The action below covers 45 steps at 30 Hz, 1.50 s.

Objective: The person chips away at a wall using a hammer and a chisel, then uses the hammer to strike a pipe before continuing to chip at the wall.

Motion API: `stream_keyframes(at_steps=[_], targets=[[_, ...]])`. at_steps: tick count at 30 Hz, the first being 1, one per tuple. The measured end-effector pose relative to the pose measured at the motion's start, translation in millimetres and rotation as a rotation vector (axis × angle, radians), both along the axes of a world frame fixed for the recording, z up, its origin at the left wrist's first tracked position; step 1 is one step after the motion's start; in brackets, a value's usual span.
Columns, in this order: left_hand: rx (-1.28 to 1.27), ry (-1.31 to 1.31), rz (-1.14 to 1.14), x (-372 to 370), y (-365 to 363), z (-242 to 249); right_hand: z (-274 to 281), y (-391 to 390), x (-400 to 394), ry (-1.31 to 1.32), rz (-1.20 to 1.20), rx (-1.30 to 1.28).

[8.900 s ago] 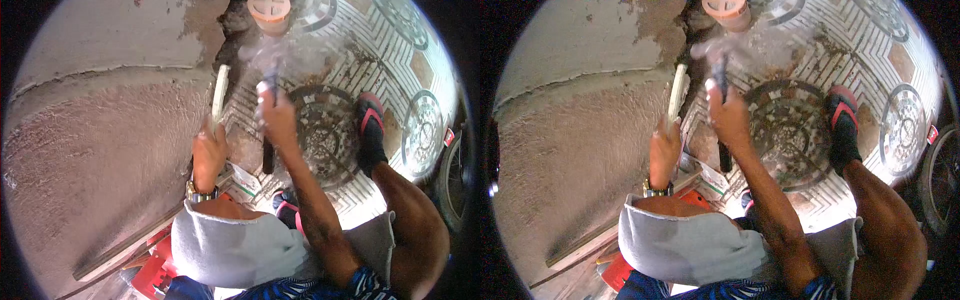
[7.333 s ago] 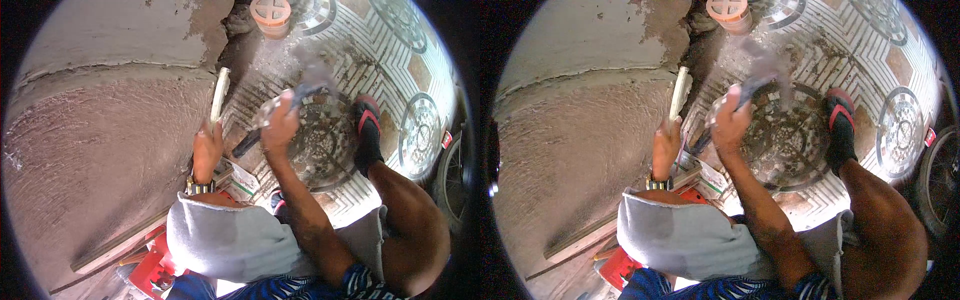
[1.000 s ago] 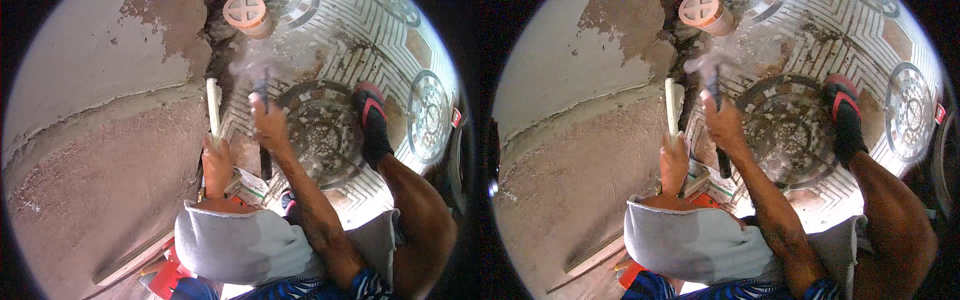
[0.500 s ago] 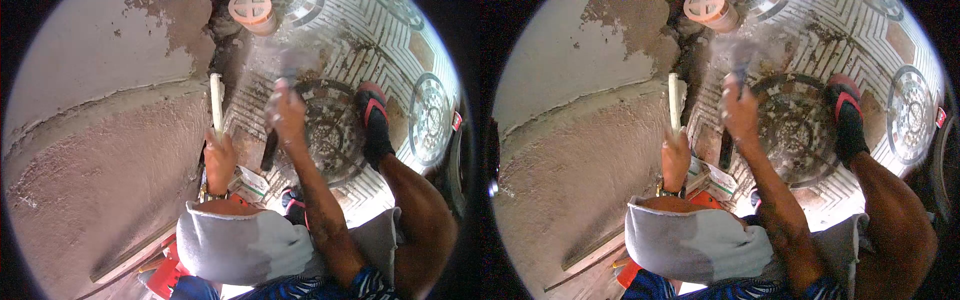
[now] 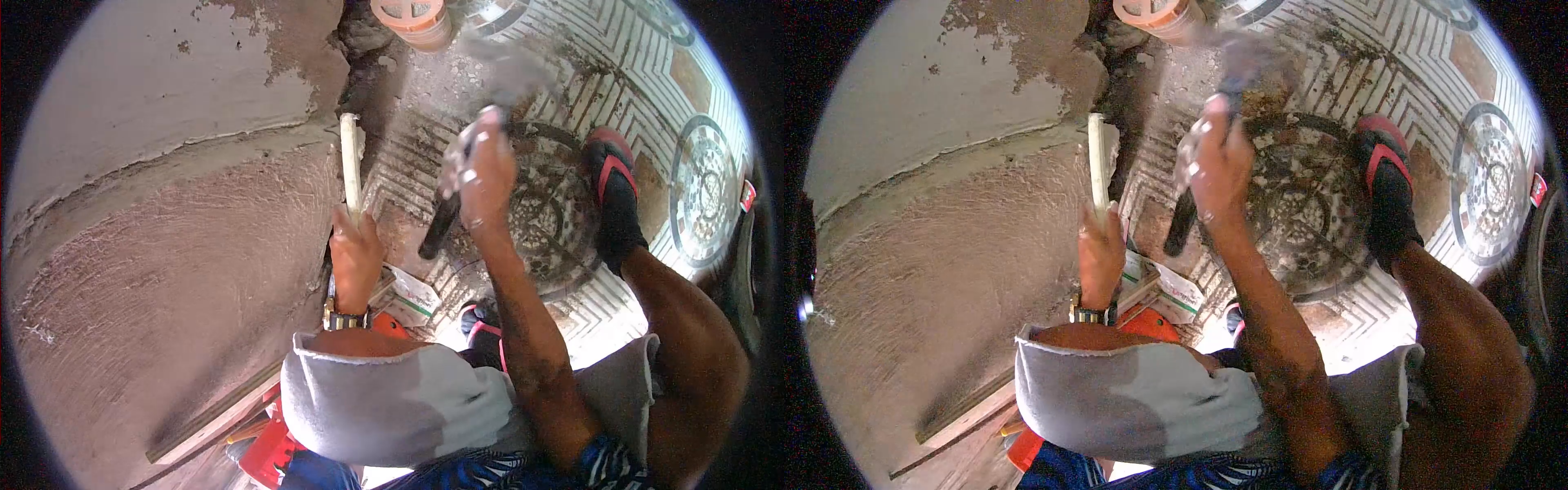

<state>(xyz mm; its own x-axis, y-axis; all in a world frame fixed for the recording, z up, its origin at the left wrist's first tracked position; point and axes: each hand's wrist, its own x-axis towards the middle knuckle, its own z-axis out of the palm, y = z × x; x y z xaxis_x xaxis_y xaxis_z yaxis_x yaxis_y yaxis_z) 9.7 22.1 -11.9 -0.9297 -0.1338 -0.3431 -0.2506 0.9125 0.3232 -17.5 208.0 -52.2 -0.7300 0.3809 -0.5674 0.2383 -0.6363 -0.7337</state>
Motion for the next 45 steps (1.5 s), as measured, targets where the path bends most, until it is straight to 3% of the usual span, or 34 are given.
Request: stream_keyframes(at_steps=[4,5,7,10,11,13,16,18,20,22,24,28,31,32,33,35,36,38,40,41,43,45], targets=[[0.044,0.009,-0.027,1.9,-12.9,-4.8,-8.4,-33.1,6.4,0.267,-0.207,-0.076],[0.054,0.016,-0.05,3.4,-16.0,-6.5,-43.8,-59.2,13.6,0.196,0.087,0.047],[-0.048,0.056,-0.109,1.2,-19.9,-15.1,-40.0,-74.8,6.0,-0.044,0.412,0.528],[0.013,0.042,-0.057,-0.6,-13.9,-5.3,-61.2,-61.7,4.5,-0.177,0.363,0.227],[0.07,0.023,-0.02,0.0,-11.3,-0.6,0.2,-38.6,0.0,-0.122,0.12,0.05],[0.014,0.049,-0.112,4.0,-21.9,-10.4,9.8,-13.5,-0.1,0.132,-0.12,-0.117],[-0.02,0.094,-0.208,5.9,-31.0,-20.3,28.0,4.7,0.5,0.179,-0.263,-0.194],[-0.02,0.073,-0.145,7.8,-32.2,-18.7,-42.2,-51.4,15.8,0.203,-0.252,-0.626],[0.009,0.012,0.017,4.8,-22.3,-17.2,-20.1,-75.1,12.1,-0.018,0.437,0.418],[-0.016,0.263,-0.284,-0.4,-33.9,-29.9,-45.4,-78.8,12.2,-0.106,0.397,0.331],[-0.04,0.289,-0.363,9.0,-46.7,-35.1,-35.5,-55.3,11.9,-0.119,0.377,0.133],[0.055,0.053,-0.119,4.2,-28.0,-13.3,5.7,-7.8,-0.8,0.202,-0.23,-0.316],[0.138,-0.048,-0.008,-5.6,-17.1,2.2,2.8,-16.4,7.7,0.314,-0.228,-0.212],[0.156,-0.082,0.011,-7.5,-13.2,6.2,-40.8,-59.4,13.1,0.126,-0.221,0.403],[0.031,-0.061,-0.159,-4.5,-20.5,0.0,-46.5,-80.8,12.3,0.128,0.005,0.647],[-0.137,0.024,-0.41,-4.4,-40.8,-20.2,-57.9,-84.2,6.3,0.146,0.251,0.895],[-0.185,0.087,-0.483,-6.8,-45.9,-25.3,-69.0,-77.4,6.7,0.169,0.286,0.892],[-0.099,0.161,-0.37,-1.8,-44.2,-25.4,-62.7,-66.7,16.0,0.133,0.27,0.518],[0.03,0.082,-0.152,-2.2,-28.1,-16.0,-8.7,-20.8,1.5,0.024,0.108,-0.167],[0.103,0.003,-0.014,-3.6,-21.0,-11.5,6.2,-8.1,-1.5,0.071,0.011,-0.206],[-0.016,0.088,-0.228,5.8,-39.5,-27.6,26.2,4.0,-2.0,0.163,-0.178,-0.293],[-0.078,0.148,-0.343,11.5,-50.1,-38.2,-4.4,-35.6,2.3,0.091,-0.14,0.077]])
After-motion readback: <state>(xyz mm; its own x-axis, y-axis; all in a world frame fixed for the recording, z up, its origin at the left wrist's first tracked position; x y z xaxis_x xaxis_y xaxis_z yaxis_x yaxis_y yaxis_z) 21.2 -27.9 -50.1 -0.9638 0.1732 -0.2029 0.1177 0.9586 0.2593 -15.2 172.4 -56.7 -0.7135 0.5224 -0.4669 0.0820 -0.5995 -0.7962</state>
